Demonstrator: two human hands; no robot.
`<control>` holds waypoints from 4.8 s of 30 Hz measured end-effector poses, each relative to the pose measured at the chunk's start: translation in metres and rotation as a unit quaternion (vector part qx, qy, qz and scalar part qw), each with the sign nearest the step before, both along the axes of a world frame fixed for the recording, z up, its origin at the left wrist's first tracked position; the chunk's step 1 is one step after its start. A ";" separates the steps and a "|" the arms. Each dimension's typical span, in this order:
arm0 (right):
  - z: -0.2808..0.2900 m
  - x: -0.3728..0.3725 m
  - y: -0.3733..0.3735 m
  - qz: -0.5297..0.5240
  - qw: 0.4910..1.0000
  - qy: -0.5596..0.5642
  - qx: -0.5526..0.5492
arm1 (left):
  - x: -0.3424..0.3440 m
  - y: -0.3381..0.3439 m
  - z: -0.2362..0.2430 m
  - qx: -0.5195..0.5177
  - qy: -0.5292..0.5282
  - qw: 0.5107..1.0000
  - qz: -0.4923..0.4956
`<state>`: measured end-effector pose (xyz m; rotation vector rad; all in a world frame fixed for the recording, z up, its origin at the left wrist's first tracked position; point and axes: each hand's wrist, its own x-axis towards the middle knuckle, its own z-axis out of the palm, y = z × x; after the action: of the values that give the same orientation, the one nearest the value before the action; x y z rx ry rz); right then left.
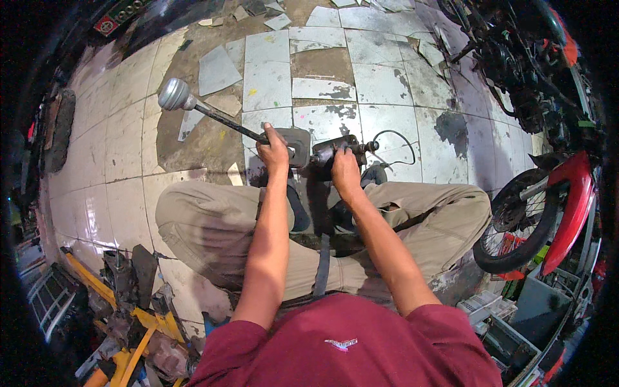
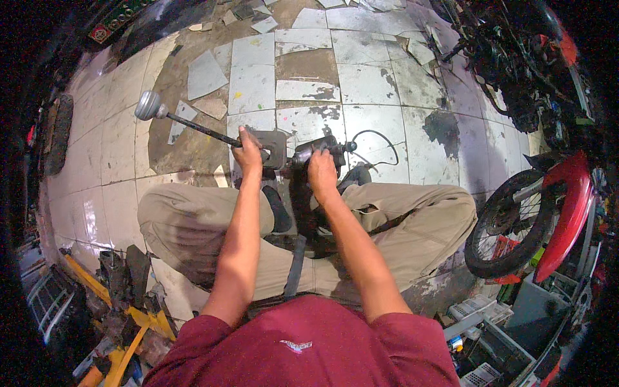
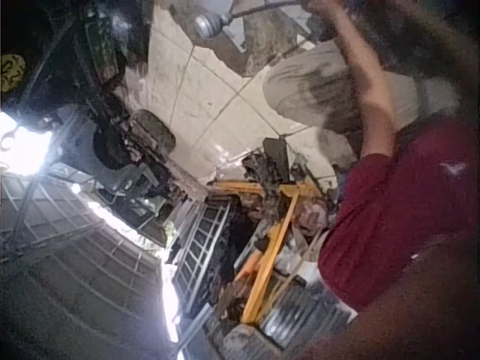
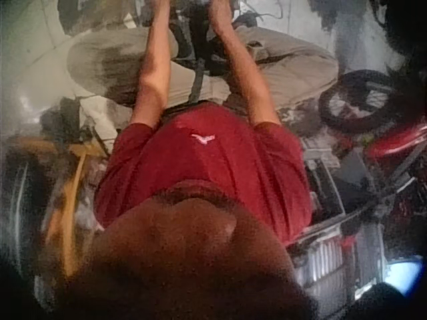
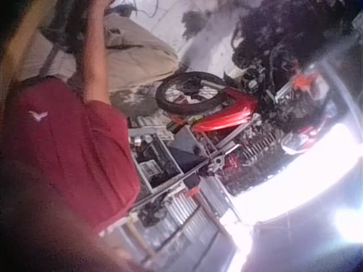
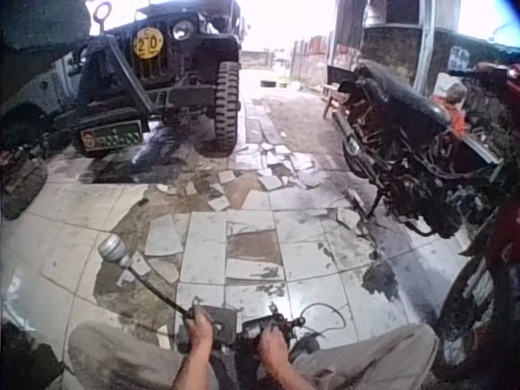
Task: The person sits on the floor and uses a hammer to repeatedly strike a mechanical component held in their lap. They adjust the position of the part and the hammer between strikes, focusing on a specific area of the assembly.
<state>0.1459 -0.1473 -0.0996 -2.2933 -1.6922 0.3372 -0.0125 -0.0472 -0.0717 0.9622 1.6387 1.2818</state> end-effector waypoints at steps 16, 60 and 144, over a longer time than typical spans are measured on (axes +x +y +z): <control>-0.007 0.005 0.012 0.021 1.000 0.007 -0.020 | 0.003 -0.005 0.009 0.000 0.004 1.000 -0.006; 0.015 0.019 -0.017 0.041 0.997 0.066 -0.021 | 0.003 0.001 -0.005 -0.016 0.001 1.000 0.003; -0.003 -0.037 -0.022 -0.052 0.954 0.213 0.204 | 0.008 -0.004 0.020 -0.021 0.013 1.000 -0.018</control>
<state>0.1087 -0.1690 -0.1023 -1.8382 -1.2811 0.3845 -0.0049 -0.0512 -0.0518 0.9813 1.6549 1.2111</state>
